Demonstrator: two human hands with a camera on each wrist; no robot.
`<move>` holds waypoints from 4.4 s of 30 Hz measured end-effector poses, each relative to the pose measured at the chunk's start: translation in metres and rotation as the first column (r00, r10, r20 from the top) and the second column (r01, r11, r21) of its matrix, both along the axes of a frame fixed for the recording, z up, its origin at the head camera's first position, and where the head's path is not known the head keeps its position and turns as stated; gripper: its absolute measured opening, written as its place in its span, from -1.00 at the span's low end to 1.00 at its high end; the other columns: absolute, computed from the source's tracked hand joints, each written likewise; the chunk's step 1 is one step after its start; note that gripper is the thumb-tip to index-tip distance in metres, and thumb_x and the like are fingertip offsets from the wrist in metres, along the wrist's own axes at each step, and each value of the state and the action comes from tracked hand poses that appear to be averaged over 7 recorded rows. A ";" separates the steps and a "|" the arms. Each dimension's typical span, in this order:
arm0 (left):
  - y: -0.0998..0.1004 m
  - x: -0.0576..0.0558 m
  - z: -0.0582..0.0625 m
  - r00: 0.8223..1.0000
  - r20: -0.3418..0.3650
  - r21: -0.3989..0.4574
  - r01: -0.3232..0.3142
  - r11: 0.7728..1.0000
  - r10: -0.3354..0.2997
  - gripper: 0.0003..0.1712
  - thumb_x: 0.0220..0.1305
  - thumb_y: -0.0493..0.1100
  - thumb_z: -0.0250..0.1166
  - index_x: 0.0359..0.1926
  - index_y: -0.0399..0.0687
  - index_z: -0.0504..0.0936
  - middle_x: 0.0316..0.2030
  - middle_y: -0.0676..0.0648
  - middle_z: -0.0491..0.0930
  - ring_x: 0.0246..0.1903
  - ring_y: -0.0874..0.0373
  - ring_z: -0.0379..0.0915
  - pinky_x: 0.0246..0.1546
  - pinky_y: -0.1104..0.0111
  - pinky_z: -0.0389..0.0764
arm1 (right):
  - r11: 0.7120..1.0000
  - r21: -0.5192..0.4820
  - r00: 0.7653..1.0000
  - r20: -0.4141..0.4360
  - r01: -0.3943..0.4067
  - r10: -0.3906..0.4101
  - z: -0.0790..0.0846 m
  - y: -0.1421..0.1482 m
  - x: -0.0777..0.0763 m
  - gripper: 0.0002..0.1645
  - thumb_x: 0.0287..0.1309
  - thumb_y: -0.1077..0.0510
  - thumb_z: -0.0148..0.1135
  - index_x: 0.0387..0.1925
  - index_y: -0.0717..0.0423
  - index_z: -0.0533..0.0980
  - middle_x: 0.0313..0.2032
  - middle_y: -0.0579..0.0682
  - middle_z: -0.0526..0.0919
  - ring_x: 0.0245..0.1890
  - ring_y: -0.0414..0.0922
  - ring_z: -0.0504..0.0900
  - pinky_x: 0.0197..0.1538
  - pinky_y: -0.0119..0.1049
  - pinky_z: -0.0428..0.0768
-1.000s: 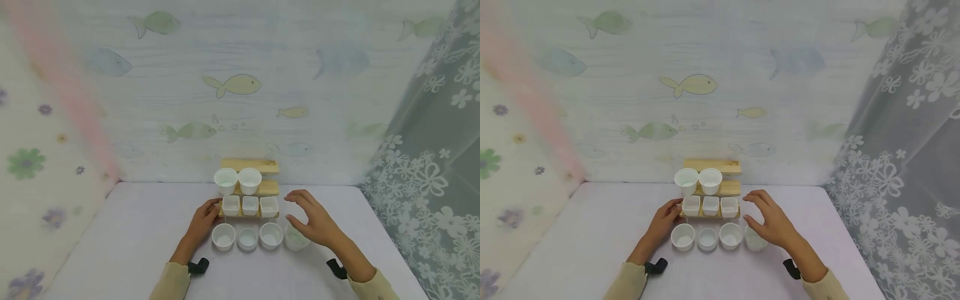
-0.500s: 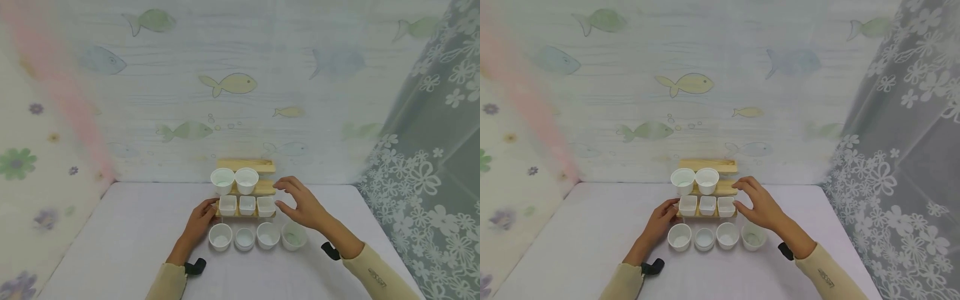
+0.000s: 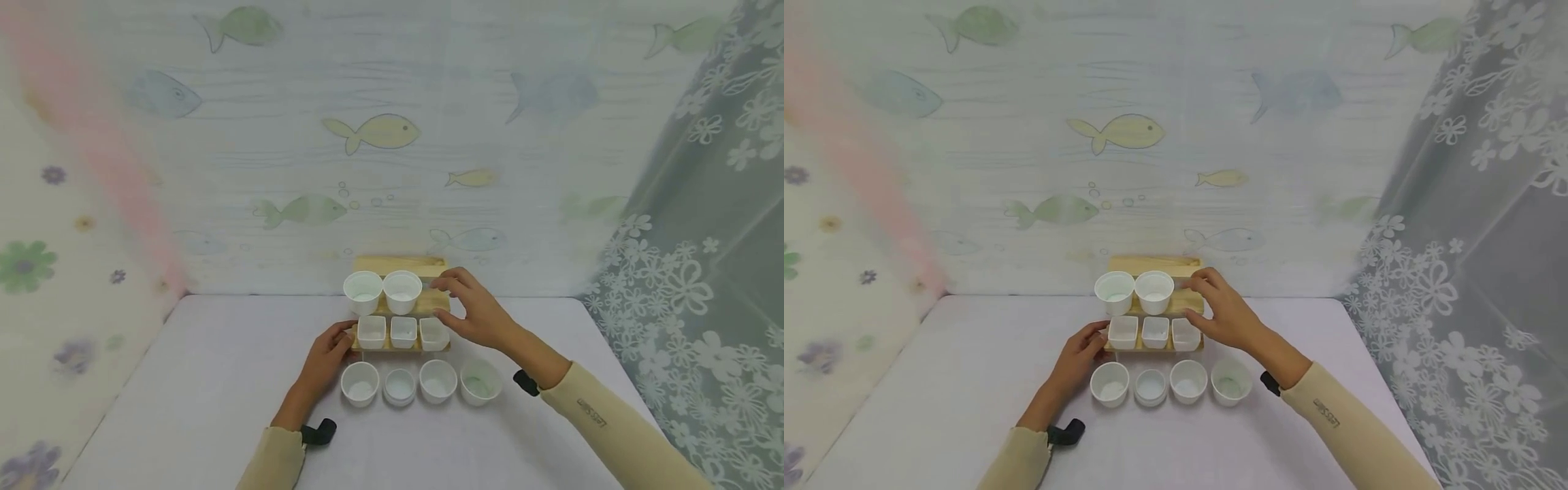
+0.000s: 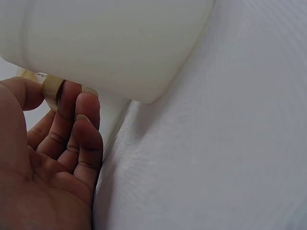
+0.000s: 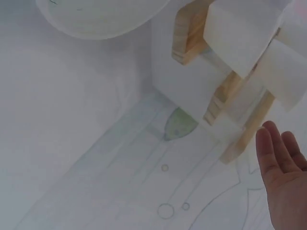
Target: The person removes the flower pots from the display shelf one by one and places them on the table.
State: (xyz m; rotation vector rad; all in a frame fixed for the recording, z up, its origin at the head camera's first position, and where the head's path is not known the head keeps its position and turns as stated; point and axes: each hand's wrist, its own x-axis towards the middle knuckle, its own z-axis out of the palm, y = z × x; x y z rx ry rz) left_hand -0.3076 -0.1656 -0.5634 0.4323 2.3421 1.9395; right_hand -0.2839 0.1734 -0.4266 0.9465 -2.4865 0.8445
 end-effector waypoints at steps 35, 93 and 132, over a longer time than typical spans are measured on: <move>0.003 0.017 -0.001 1.000 0.001 -0.005 -0.017 1.000 0.017 -0.58 0.65 -0.12 0.15 0.41 -0.10 0.54 -0.15 -0.17 0.75 -0.26 0.10 0.67 -0.18 0.40 0.68 | 0.990 0.107 0.993 0.079 -0.095 0.087 -0.001 -0.021 -0.029 -0.78 0.36 0.18 0.44 -0.02 0.15 0.65 0.01 0.05 0.64 -0.03 0.01 0.68 0.06 -0.06 0.67; -0.005 -0.005 0.003 1.000 -0.006 -0.004 -0.001 1.000 0.001 -0.59 0.64 -0.10 0.17 0.38 -0.06 0.57 -0.22 -0.08 0.76 -0.28 0.10 0.68 -0.20 0.38 0.69 | 0.995 -0.083 0.998 0.009 0.061 -0.060 -0.005 0.028 0.010 -0.71 0.20 0.31 0.54 -0.13 0.11 0.58 0.06 0.04 0.61 0.01 -0.07 0.68 0.08 -0.22 0.73; -0.005 -0.004 0.002 1.000 -0.014 -0.030 -0.025 0.999 0.025 -0.58 0.63 -0.12 0.16 0.38 -0.08 0.57 -0.27 -0.10 0.72 -0.30 0.12 0.67 -0.22 0.38 0.68 | 0.961 -0.106 0.967 0.008 0.255 -0.256 -0.040 0.090 0.076 -0.63 0.04 0.38 0.60 -0.22 0.02 0.60 0.16 0.09 0.59 -0.01 -0.14 0.66 0.11 -0.67 0.53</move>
